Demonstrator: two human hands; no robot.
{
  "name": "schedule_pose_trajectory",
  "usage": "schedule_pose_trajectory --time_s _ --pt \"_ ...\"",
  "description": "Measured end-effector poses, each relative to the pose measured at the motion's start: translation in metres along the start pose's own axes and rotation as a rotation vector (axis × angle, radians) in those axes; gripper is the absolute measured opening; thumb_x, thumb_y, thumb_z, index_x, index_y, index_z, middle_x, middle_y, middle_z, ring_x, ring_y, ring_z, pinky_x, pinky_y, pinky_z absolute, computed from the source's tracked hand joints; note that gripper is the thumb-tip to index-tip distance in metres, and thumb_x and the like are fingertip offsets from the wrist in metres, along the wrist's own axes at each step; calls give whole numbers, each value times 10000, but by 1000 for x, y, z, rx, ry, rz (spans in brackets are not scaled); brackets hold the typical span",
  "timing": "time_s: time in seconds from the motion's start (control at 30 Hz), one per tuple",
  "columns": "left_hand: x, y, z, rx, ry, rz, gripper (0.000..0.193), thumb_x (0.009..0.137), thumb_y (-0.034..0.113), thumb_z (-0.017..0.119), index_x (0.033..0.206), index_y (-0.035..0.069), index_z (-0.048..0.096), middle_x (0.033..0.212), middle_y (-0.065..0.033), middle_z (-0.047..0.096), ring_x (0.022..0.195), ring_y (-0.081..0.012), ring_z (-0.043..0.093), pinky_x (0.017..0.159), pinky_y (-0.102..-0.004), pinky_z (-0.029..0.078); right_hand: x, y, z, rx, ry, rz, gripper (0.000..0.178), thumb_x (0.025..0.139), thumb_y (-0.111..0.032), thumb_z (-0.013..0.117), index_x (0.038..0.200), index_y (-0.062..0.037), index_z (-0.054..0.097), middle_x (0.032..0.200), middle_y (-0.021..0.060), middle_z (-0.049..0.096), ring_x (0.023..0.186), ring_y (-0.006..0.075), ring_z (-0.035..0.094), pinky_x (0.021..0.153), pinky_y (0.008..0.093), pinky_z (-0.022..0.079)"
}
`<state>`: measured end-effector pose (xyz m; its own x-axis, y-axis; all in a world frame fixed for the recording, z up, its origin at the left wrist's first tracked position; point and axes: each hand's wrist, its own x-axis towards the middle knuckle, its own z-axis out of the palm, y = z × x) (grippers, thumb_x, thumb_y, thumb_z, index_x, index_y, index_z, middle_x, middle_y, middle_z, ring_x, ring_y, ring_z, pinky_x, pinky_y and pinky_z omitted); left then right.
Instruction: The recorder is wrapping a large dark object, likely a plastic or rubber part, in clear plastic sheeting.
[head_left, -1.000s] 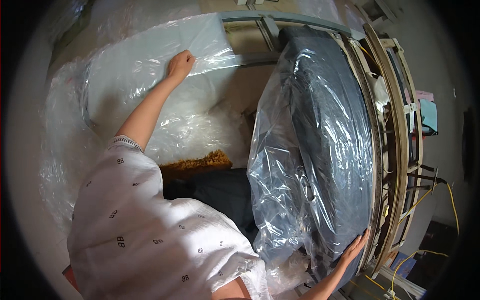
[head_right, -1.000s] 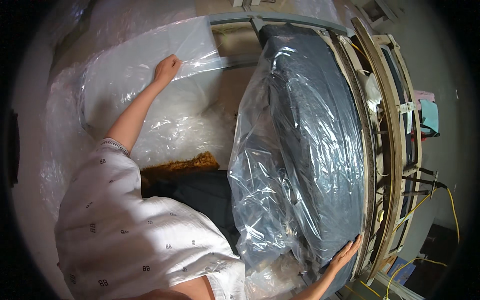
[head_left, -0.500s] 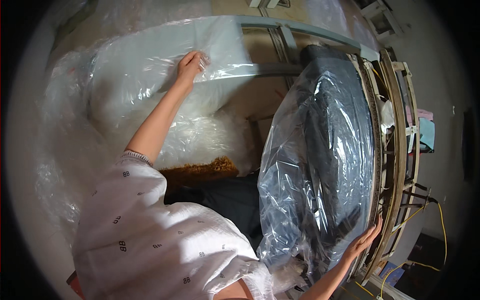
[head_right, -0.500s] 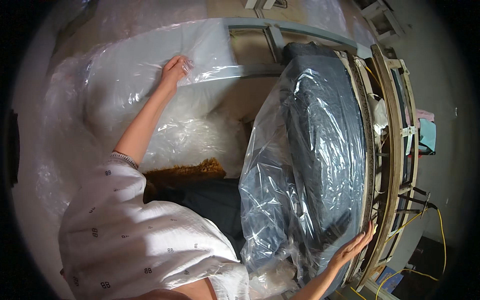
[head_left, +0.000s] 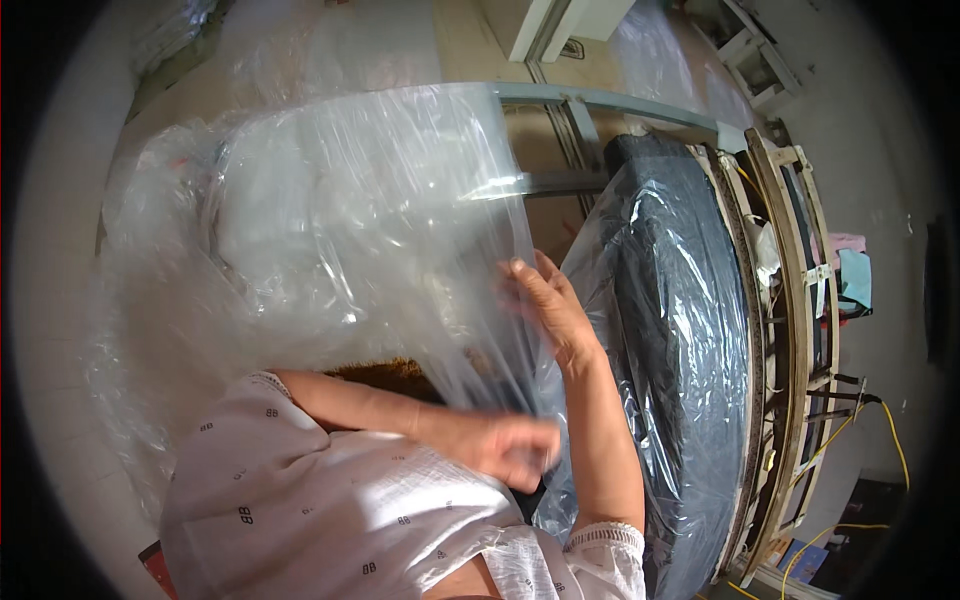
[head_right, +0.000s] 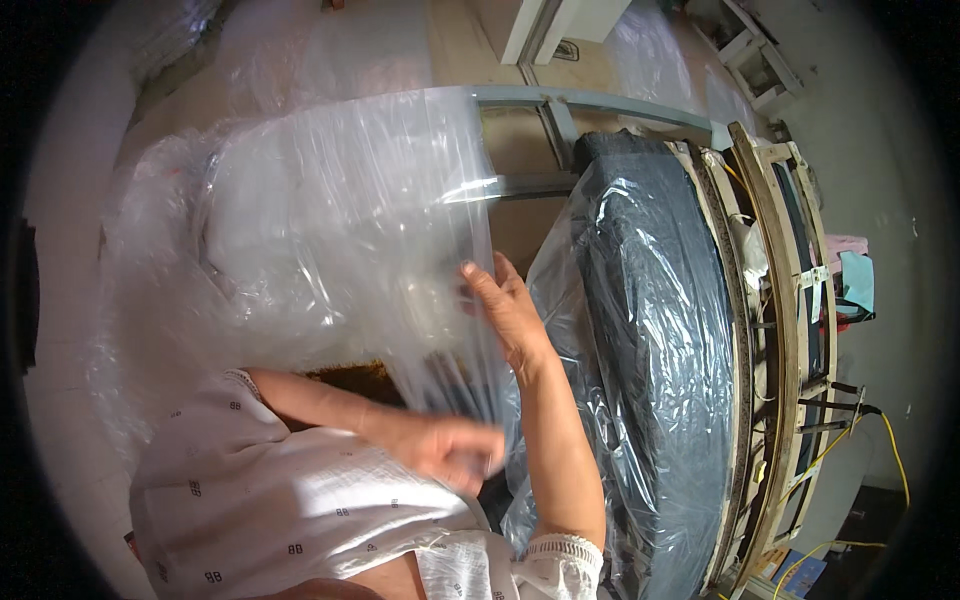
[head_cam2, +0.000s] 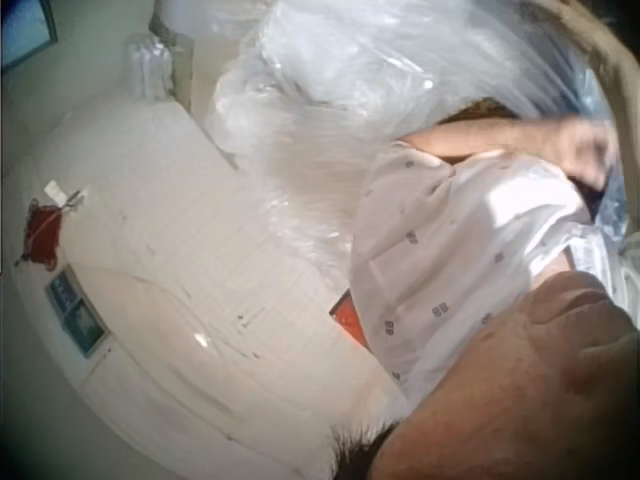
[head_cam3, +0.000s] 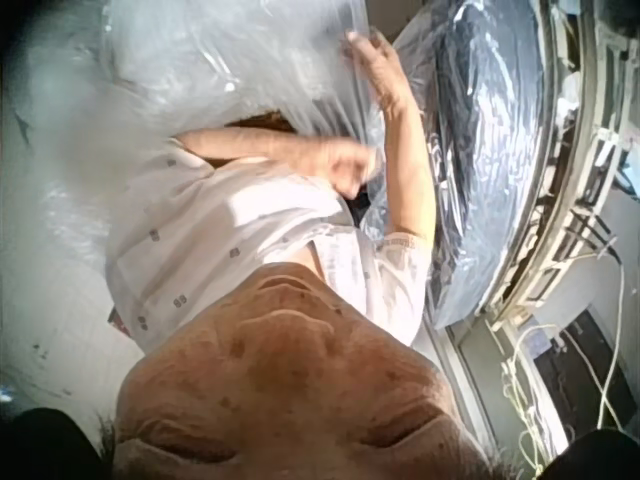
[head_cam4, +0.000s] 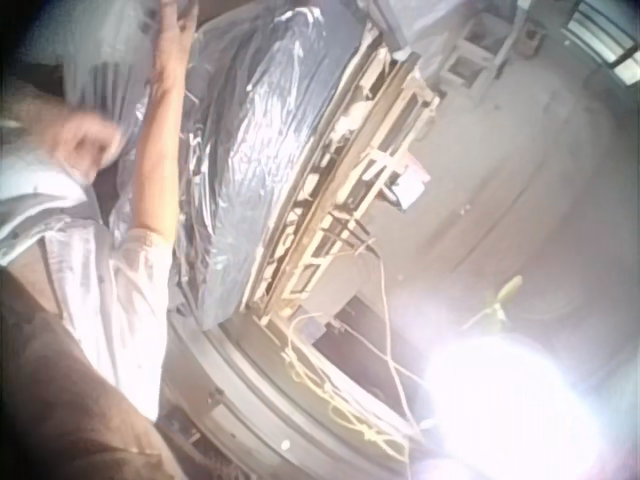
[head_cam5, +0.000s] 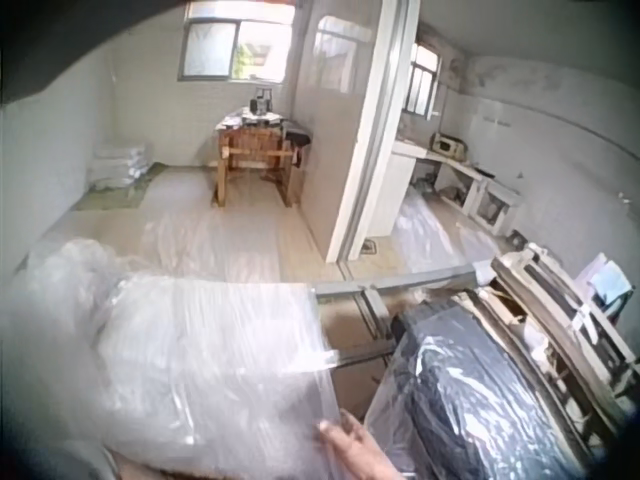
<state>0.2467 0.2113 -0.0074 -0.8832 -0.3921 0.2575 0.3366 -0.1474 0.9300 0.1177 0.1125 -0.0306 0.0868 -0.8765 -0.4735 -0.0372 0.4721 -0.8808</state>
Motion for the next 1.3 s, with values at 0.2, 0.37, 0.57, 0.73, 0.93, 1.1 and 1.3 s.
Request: schedule_pose_trajectory --time_s 0.2,0.37,0.57,0.73,0.93,1.1,1.3 --pt "-20 54 -90 861 535 -46 317 823 61 572 1129 79 494 852 -95 595 709 -160 600 570 -278 491 -56 -33 -39 -139 -125 -251 274 884 -154 459 1086 -30 595 727 -17 554 597 62 428 561 204 367" --pt "-36 40 -157 1298 495 -56 248 738 -48 524 949 80 554 863 -103 598 723 -246 625 573 -355 500 -132 -85 -40 -360 -913 -260 226 832 -132 551 955 25 657 878 126 651 688 141 569 583 278 433" --pt "41 52 -5 663 22 225 214 717 -38 538 927 -2 546 885 -134 580 825 -295 600 696 -351 487 -51 -63 -68 -47 39 -261 720 811 -508 564 1231 59 420 1135 146 524 897 181 570 677 259 470" --pt "69 63 108 449 -521 447 299 736 16 504 1033 -19 513 890 -207 574 804 -328 594 710 -374 489 -106 -62 -6 -378 -114 -169 490 863 -373 552 1191 -11 517 1133 128 566 937 236 572 789 349 455" --pt "87 137 89 1103 240 792 366 833 20 472 1197 15 513 895 -132 579 596 -214 581 373 -283 438 -182 -55 -34 -338 163 -176 399 882 -305 544 1134 3 564 1052 148 599 905 237 577 781 347 456" --pt "176 49 50 630 285 399 398 880 61 458 1269 -3 401 831 -180 615 668 -243 607 519 -350 468 -515 119 -116 -582 806 16 375 885 -287 539 1101 17 576 980 145 607 850 230 576 754 345 457" --pt "174 -102 170 672 -545 -94 229 888 239 492 1014 63 566 782 -184 595 740 -350 579 651 -409 461 -771 196 -48 -697 1536 569 351 890 -266 533 1062 35 589 895 142 616 784 221 576 722 342 458"
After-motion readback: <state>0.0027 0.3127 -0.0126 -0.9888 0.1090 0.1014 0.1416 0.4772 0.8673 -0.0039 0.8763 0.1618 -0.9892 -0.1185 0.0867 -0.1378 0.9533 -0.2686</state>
